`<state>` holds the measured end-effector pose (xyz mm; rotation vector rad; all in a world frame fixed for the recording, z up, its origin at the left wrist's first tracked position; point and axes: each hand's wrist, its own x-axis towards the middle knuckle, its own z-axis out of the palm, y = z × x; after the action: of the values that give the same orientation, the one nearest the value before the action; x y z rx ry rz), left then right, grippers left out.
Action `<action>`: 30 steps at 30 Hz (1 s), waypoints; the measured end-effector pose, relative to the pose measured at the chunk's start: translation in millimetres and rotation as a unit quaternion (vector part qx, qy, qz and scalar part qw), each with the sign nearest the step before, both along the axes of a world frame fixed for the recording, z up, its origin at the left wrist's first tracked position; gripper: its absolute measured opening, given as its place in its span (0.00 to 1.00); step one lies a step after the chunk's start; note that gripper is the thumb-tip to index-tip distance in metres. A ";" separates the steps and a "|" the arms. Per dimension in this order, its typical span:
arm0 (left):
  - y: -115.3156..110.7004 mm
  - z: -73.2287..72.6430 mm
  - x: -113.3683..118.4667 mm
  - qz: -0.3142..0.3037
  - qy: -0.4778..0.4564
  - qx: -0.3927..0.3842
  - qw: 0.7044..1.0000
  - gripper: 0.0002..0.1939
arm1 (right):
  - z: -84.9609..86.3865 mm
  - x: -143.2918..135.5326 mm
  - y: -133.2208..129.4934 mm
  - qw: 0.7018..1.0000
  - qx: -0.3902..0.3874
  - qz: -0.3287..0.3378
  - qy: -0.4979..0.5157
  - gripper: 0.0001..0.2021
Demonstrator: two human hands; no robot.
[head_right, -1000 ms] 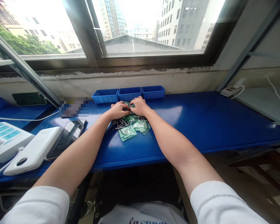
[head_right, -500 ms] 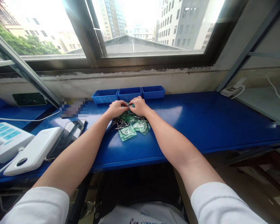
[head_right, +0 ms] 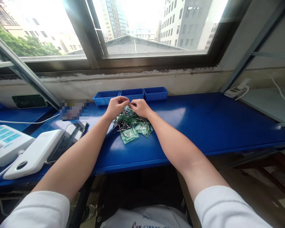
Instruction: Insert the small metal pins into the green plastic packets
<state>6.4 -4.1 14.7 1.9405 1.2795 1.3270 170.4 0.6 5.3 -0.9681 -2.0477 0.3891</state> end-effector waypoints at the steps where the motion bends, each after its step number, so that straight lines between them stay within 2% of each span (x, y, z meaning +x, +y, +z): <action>1: 0.0 0.0 -0.6 0.006 0.005 -0.001 1.000 0.15 | 0.3 -0.1 0.0 1.000 -0.002 -0.004 0.013 0.17; 6: -0.8 0.1 -3.2 0.021 0.045 0.013 0.999 0.16 | 2.0 1.0 2.6 0.993 -0.012 -0.007 0.115 0.12; 9: -2.2 0.5 -3.1 0.028 0.066 0.012 0.997 0.16 | 2.6 2.5 5.2 0.984 -0.037 0.012 0.173 0.12; 13: -4.9 1.7 -1.2 0.036 0.079 0.017 0.996 0.16 | 2.8 3.5 8.1 0.975 -0.075 0.039 0.204 0.10; 16: -6.1 2.9 0.3 0.070 0.084 0.035 0.993 0.13 | 2.6 3.7 9.8 0.973 -0.086 0.023 0.211 0.11; 18: -6.2 3.8 0.5 0.114 0.083 0.043 0.989 0.11 | 2.1 4.2 10.4 0.980 -0.069 -0.016 0.187 0.11; 22: -5.5 5.4 -0.9 0.190 0.073 0.037 0.978 0.07 | -0.2 6.6 9.7 0.994 -0.031 -0.077 0.074 0.10; 30: 1.3 6.6 -3.9 0.233 0.101 0.020 0.967 0.07 | -5.6 6.0 4.0 0.995 0.004 -0.038 -0.094 0.10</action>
<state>2.5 -2.8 21.3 1.9105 1.9136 1.3971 176.4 4.6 -0.2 -1.1106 -2.1714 0.2577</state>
